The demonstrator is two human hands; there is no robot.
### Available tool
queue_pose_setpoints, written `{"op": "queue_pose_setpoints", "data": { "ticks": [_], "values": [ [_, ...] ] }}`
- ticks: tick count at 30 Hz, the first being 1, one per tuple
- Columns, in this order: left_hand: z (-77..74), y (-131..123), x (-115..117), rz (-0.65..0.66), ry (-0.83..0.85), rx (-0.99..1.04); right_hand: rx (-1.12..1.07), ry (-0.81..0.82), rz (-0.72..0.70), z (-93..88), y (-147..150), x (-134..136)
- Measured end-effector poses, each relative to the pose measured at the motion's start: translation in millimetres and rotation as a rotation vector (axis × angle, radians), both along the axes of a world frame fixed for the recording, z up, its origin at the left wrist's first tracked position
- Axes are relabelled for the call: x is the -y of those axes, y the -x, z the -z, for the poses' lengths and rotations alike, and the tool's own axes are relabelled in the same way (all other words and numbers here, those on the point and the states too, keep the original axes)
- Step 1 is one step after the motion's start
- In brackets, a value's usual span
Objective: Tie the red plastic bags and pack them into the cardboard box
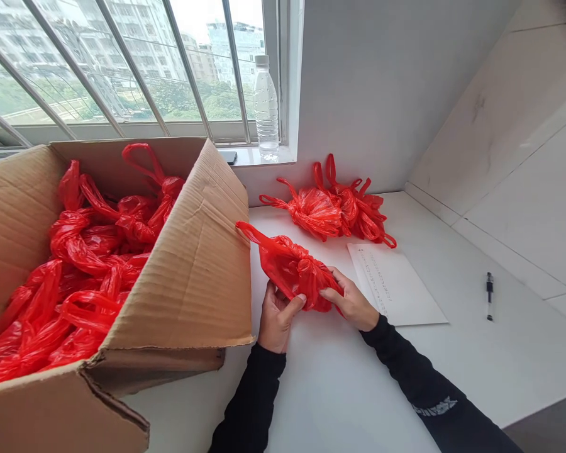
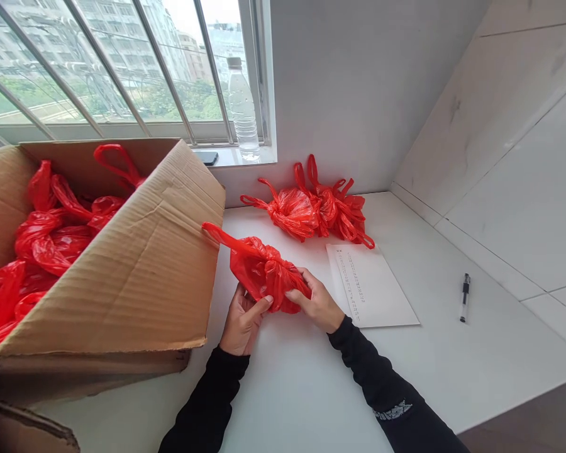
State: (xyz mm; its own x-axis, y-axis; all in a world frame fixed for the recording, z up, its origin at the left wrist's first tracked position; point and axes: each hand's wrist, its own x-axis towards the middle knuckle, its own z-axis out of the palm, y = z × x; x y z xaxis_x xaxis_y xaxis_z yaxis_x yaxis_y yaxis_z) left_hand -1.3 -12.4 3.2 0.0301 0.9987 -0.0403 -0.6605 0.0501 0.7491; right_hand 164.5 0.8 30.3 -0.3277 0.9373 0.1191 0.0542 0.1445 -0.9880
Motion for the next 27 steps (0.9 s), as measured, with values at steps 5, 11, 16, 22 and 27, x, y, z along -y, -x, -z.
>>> {"op": "queue_pose_setpoints", "data": {
  "ticks": [5,11,16,22,27],
  "values": [
    [3.4,2.3,-1.7,-0.003,-0.025,-0.025,0.036,-0.040,0.059,2.0,2.7,1.0],
    [6.2,0.4,-1.0,-0.021,0.000,-0.034,0.004,-0.041,0.036,2.1,2.7,1.3],
    [3.0,0.2,-0.4,-0.030,-0.011,-0.007,-0.006,-0.002,-0.032,1.0,2.4,1.2],
    [1.1,3.2,-1.3,-0.017,0.015,0.082,-0.086,0.024,-0.096,-2.7,1.4,4.1],
    [2.3,7.1,-2.4,-0.024,0.050,0.108,-0.132,0.061,-0.087,-1.4,1.6,4.1]
  ]
}}
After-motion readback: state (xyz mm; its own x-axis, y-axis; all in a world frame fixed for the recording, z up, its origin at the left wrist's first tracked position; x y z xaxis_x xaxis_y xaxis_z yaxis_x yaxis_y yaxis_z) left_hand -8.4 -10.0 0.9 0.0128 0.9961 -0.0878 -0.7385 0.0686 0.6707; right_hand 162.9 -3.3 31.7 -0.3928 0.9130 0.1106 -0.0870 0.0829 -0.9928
